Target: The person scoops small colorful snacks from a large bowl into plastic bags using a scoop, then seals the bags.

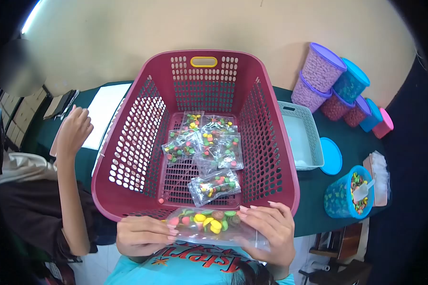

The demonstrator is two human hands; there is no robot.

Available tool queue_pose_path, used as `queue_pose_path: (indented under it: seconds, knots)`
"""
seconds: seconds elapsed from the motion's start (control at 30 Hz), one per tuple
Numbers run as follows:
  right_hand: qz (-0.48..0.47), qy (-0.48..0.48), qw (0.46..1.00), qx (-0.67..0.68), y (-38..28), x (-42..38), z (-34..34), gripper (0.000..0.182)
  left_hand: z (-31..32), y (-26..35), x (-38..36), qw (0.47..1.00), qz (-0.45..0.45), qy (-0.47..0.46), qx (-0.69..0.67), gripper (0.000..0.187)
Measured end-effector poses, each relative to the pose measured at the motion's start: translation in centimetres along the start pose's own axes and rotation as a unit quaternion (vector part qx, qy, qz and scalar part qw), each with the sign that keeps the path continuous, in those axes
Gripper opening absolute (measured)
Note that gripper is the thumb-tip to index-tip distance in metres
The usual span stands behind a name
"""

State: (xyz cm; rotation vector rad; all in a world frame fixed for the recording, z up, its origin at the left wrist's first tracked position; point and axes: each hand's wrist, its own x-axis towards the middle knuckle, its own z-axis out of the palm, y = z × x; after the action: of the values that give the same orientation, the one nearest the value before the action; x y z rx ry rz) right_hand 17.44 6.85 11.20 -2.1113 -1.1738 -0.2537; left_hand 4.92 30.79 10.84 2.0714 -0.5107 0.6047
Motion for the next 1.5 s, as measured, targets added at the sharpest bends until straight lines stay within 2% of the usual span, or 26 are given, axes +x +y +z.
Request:
queue_pose_path:
  seconds: [0.1,0.13,0.17,0.23,0.27,0.3,0.33,0.37,0.4,0.43,0.5,0.6,0.67,0.7,0.77,0.8,0.83,0.87,0.9,0.97,1.0,1.03,1.07,1.13,1.3,1.5]
  knots:
    - [0.015,-0.004,0.999,-0.029,-0.2,0.4,0.2,0.043,0.1,0.0,0.4,1.000,0.001,0.010,0.027,0.016]
    - [0.025,-0.058,0.998,-0.030,0.3,-0.2,0.1,0.068,-0.2,-0.6,-0.5,0.999,0.004,-0.031,0.009,0.035]
    - [0.032,-0.054,0.998,-0.032,0.0,-0.1,0.3,0.068,-0.1,0.1,-0.5,0.999,0.007,-0.037,0.005,0.035]
    - [0.039,0.114,0.991,-0.052,-0.7,0.6,0.7,0.102,0.0,1.8,0.0,0.978,-0.098,0.054,0.175,0.083]
    - [0.038,0.105,0.992,-0.051,0.0,-0.3,1.0,0.128,0.0,1.1,-0.2,0.981,-0.058,0.068,0.173,0.101]
    - [0.040,0.103,0.992,-0.059,0.2,-0.7,1.1,0.128,0.7,0.4,-0.8,0.982,-0.021,0.088,0.166,0.120]
    - [0.031,0.121,0.991,-0.051,0.3,-1.3,1.1,0.130,1.4,0.3,-1.2,0.976,-0.016,0.085,0.202,0.127]
    - [0.020,0.146,0.988,-0.038,-0.2,-1.9,1.6,0.132,1.8,0.3,-2.0,0.956,-0.065,0.060,0.280,0.129]
    - [0.026,0.117,0.991,-0.057,-1.2,-2.2,2.2,0.132,1.2,0.5,-2.4,0.950,-0.085,0.049,0.296,0.129]
    - [0.029,0.128,0.990,-0.053,-1.7,-2.0,2.6,0.132,0.5,0.8,-2.3,0.943,-0.107,0.034,0.312,0.130]
    - [0.020,0.105,0.988,-0.110,-1.8,-1.9,2.8,0.128,0.1,0.5,-2.7,0.947,-0.084,0.033,0.309,0.131]
    - [-0.002,0.120,0.989,-0.089,-1.0,-2.3,2.7,0.120,0.9,1.1,-2.0,0.945,-0.093,0.065,0.308,0.120]
    - [-0.016,0.126,0.991,-0.050,-1.0,-3.2,2.0,0.113,1.2,1.2,-1.7,0.966,-0.075,0.071,0.237,0.102]
    - [-0.017,0.116,0.993,-0.012,-1.1,-3.9,1.5,0.111,1.9,1.7,-1.4,0.974,-0.032,0.128,0.182,0.088]
    - [0.008,0.090,0.996,0.021,-0.9,-6.4,1.0,0.108,4.0,1.5,-1.7,0.986,0.072,0.140,-0.050,0.086]
    - [0.027,0.088,0.995,0.029,-0.8,-7.7,0.6,0.104,5.5,1.5,-1.3,0.972,0.115,0.100,-0.179,0.081]
    - [0.039,0.093,0.995,0.023,-0.5,-9.1,0.0,0.104,6.8,1.4,-0.8,0.948,0.143,0.004,-0.283,0.071]
    - [0.059,0.047,0.996,0.049,-0.3,-10.5,-0.7,0.100,7.9,1.1,-0.5,0.931,0.158,-0.103,-0.311,0.076]
    - [0.078,0.000,0.994,0.075,0.1,-12.1,-1.4,0.096,9.5,1.8,-0.3,0.926,0.160,-0.111,-0.325,0.076]
    - [0.064,-0.061,0.983,0.161,-0.1,-14.9,-3.4,0.074,13.0,5.4,2.1,0.887,0.078,-0.340,-0.301,0.062]
    - [0.057,-0.064,0.971,0.224,-0.3,-16.5,-3.7,0.066,15.0,6.6,2.3,0.882,0.081,-0.346,-0.309,0.062]
    - [0.046,-0.065,0.955,0.287,-0.5,-18.2,-4.0,0.060,17.0,7.7,2.6,0.849,0.041,-0.446,-0.282,0.063]
    - [0.052,-0.058,0.956,0.283,-0.4,-19.8,-4.6,0.060,18.6,8.5,2.7,0.805,0.002,-0.539,-0.248,0.063]
    - [0.152,-0.076,0.924,0.343,-0.2,-22.8,-6.0,0.052,21.5,9.6,2.6,0.788,0.024,-0.554,-0.268,0.064]
    - [0.181,0.036,0.942,0.282,0.7,-29.4,-9.3,0.052,28.6,12.4,3.4,0.730,0.076,-0.613,-0.294,0.066]
    - [0.260,0.101,0.935,0.216,0.8,-35.4,-13.0,0.052,36.0,15.5,5.1,0.658,0.113,-0.671,-0.322,0.066]
